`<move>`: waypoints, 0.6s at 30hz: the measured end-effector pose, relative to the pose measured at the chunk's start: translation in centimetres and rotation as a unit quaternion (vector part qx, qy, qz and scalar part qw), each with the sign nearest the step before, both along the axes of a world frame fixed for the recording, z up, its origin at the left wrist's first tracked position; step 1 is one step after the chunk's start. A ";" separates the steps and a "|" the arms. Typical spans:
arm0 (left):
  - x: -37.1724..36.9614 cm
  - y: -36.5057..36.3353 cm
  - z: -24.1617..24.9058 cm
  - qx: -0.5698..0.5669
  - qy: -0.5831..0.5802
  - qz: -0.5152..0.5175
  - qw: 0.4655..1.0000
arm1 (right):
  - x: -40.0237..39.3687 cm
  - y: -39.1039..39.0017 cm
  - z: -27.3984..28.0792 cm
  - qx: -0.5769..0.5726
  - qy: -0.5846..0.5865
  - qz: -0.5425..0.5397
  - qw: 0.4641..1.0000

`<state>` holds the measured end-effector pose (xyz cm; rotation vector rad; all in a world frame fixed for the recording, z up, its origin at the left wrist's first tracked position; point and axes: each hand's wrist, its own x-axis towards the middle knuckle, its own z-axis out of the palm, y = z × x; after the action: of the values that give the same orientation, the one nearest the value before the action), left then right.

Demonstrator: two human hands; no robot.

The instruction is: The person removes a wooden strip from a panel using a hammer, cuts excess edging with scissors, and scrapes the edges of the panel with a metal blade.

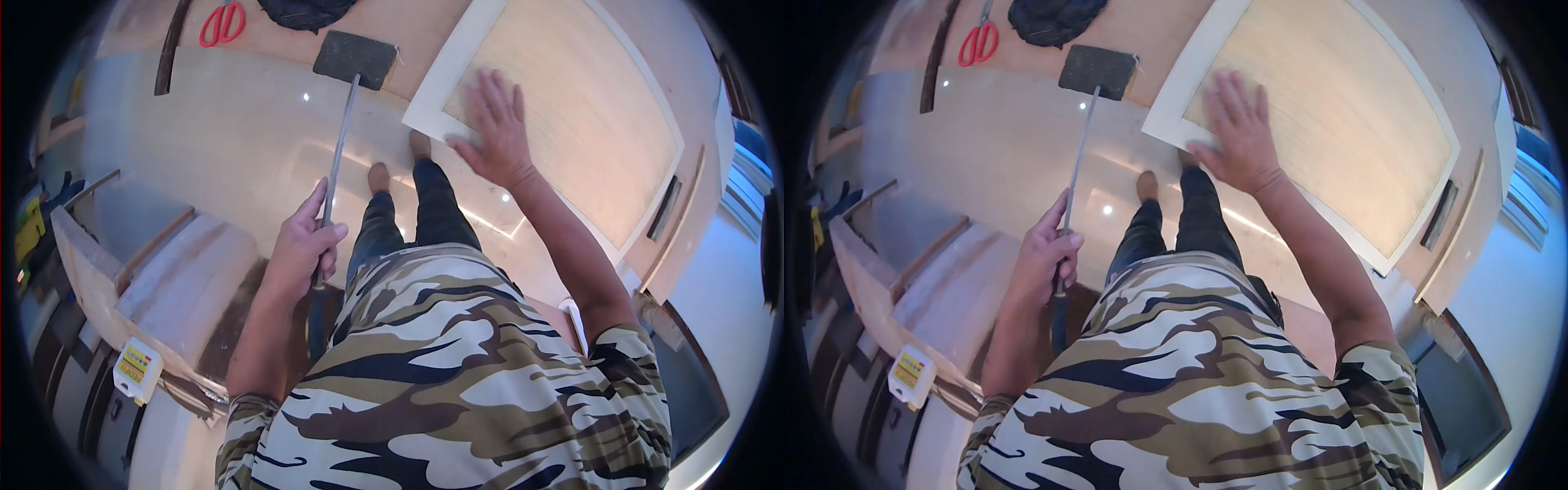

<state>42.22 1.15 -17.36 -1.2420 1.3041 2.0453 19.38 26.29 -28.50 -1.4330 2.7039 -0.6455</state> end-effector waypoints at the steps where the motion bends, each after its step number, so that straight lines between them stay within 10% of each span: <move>1: 0.5 -0.5 0.5 0.011 -0.025 0.012 1.000 | 0.1 -1.1 0.7 0.029 -0.020 0.040 0.999; 18: -8.0 3.8 0.4 0.162 -0.058 0.113 0.979 | -1.1 -7.7 0.1 0.025 -0.065 0.184 0.981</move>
<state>34.24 4.99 -16.94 -1.3784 0.7677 2.1923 18.23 18.58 -28.41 -1.7452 2.2552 -0.6139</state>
